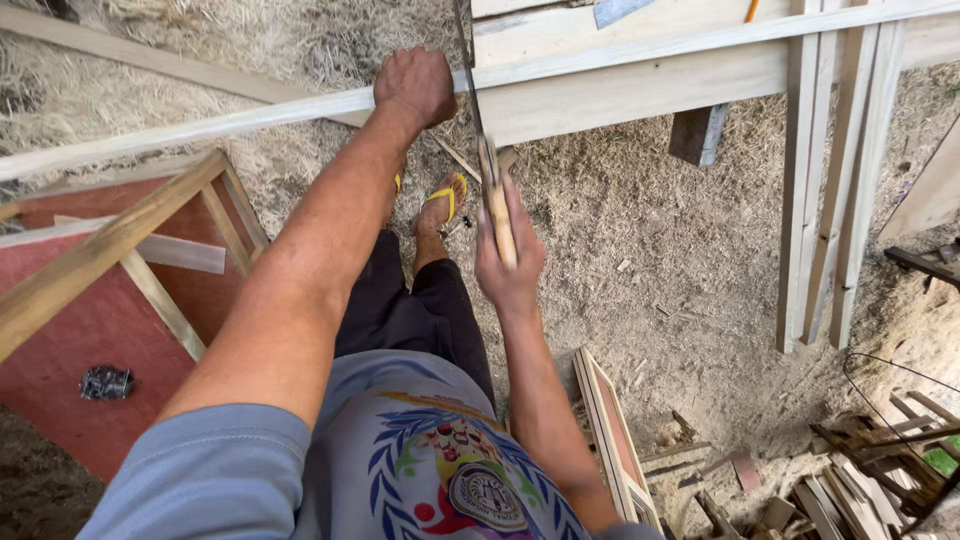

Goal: The person uses a tape measure and pencil to measure and mark a wooden frame, then fits thin wood strips against the frame and marks their lengths. They carry the strips to a workbench, saw one strip, and use an electric planer to plane a strip on the bench.

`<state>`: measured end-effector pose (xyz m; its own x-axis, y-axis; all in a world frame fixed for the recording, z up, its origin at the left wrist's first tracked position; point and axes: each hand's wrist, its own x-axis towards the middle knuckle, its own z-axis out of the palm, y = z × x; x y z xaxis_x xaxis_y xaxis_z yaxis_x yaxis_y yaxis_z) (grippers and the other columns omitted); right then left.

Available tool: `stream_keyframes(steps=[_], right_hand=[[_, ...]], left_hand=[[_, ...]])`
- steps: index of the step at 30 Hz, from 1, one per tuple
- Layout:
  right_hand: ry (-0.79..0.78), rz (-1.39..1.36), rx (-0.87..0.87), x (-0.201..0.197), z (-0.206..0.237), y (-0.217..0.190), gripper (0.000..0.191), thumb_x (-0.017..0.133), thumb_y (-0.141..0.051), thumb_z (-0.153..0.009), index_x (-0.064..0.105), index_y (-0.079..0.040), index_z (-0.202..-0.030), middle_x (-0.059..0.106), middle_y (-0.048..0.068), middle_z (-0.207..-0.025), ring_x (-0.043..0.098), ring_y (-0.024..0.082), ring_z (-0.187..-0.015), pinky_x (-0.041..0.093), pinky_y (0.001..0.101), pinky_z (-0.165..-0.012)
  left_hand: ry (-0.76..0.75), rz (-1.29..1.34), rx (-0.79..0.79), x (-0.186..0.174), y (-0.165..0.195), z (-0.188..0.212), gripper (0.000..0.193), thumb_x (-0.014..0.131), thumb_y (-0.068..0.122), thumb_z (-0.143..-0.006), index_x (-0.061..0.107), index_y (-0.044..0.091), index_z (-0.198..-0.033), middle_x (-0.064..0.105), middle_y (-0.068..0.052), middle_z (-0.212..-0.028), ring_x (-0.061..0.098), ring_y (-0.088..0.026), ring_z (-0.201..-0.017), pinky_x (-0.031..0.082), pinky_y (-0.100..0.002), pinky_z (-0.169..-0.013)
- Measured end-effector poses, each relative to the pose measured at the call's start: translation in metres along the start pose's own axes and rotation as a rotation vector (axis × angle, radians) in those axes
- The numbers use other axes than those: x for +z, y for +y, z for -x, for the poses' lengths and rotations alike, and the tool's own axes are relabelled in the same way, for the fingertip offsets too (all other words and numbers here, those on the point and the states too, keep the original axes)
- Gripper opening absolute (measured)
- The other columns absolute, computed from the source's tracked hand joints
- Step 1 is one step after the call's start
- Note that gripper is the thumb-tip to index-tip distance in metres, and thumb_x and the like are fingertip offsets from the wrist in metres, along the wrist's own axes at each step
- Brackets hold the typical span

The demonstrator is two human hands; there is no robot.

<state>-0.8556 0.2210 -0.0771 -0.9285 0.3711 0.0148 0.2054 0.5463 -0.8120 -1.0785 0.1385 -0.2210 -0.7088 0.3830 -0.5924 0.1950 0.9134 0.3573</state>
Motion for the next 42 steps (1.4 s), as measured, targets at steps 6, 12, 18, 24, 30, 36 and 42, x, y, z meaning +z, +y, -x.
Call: stream_keyframes(steps=[6, 12, 18, 24, 30, 36, 42], right_hand=[[-0.04, -0.008, 0.16, -0.061, 0.061, -0.037, 0.051, 0.067, -0.003, -0.098, 0.054, -0.004, -0.148, 0.077, 0.016, -0.12, 0.079, 0.017, -0.089, 0.063, 0.0274, -0.074], [-0.011, 0.002, 0.162, 0.017, -0.035, 0.002, 0.044, 0.068, -0.006, -0.099, 0.061, -0.004, -0.143, 0.078, 0.017, -0.113, 0.08, 0.019, -0.086, 0.064, 0.0283, -0.073], [0.016, 0.08, -0.019, -0.029, 0.015, -0.019, 0.047, 0.067, -0.001, -0.099, 0.057, -0.002, -0.146, 0.072, 0.025, -0.128, 0.078, 0.028, -0.107, 0.062, 0.0335, -0.087], [-0.03, 0.095, 0.091, -0.061, 0.038, -0.038, 0.049, 0.068, 0.0, -0.095, 0.058, 0.0, -0.143, 0.075, 0.021, -0.122, 0.08, 0.023, -0.094, 0.062, 0.0301, -0.078], [-0.06, -0.009, 0.256, 0.032, -0.053, 0.014, 0.046, 0.066, -0.007, -0.097, 0.06, -0.005, -0.143, 0.08, 0.017, -0.096, 0.078, 0.022, -0.073, 0.061, 0.0299, -0.064], [-0.035, 0.073, 0.161, -0.071, 0.064, -0.048, 0.051, 0.067, 0.001, -0.094, 0.057, 0.0, -0.144, 0.077, 0.02, -0.115, 0.079, 0.02, -0.09, 0.061, 0.0286, -0.077], [0.022, -0.039, 0.073, 0.001, -0.018, 0.004, 0.046, 0.067, 0.0, -0.095, 0.059, 0.0, -0.141, 0.077, 0.018, -0.101, 0.076, 0.017, -0.079, 0.059, 0.0295, -0.069]], left_hand=[[-0.09, 0.006, -0.086, -0.001, 0.004, -0.002, 0.017, 0.074, 0.019, -0.086, 0.079, 0.005, -0.093, 0.077, -0.017, -0.097, 0.075, -0.029, -0.094, 0.058, -0.04, -0.088], [-0.043, 0.004, -0.057, 0.0, 0.001, -0.004, 0.016, 0.074, 0.016, -0.083, 0.079, 0.006, -0.095, 0.076, -0.019, -0.1, 0.073, -0.032, -0.098, 0.056, -0.041, -0.09], [-0.024, 0.029, -0.048, -0.003, 0.005, -0.002, 0.016, 0.074, 0.015, -0.081, 0.08, 0.005, -0.093, 0.074, -0.02, -0.103, 0.072, -0.033, -0.101, 0.056, -0.042, -0.09], [-0.128, -0.005, -0.095, -0.007, 0.013, -0.005, 0.015, 0.069, 0.014, -0.088, 0.079, 0.004, -0.093, 0.076, -0.019, -0.099, 0.074, -0.031, -0.096, 0.058, -0.043, -0.088], [0.039, -0.018, 0.007, 0.0, -0.001, 0.003, 0.014, 0.072, 0.016, -0.081, 0.077, 0.004, -0.087, 0.073, -0.02, -0.092, 0.072, -0.034, -0.087, 0.058, -0.042, -0.08], [-0.095, -0.005, -0.036, -0.006, 0.008, -0.004, 0.015, 0.063, 0.007, -0.089, 0.077, 0.002, -0.089, 0.075, -0.019, -0.09, 0.075, -0.029, -0.086, 0.06, -0.042, -0.083], [-0.01, 0.026, -0.042, -0.003, 0.007, -0.001, 0.012, 0.069, 0.011, -0.082, 0.077, 0.003, -0.089, 0.073, -0.021, -0.093, 0.072, -0.034, -0.089, 0.058, -0.045, -0.08]])
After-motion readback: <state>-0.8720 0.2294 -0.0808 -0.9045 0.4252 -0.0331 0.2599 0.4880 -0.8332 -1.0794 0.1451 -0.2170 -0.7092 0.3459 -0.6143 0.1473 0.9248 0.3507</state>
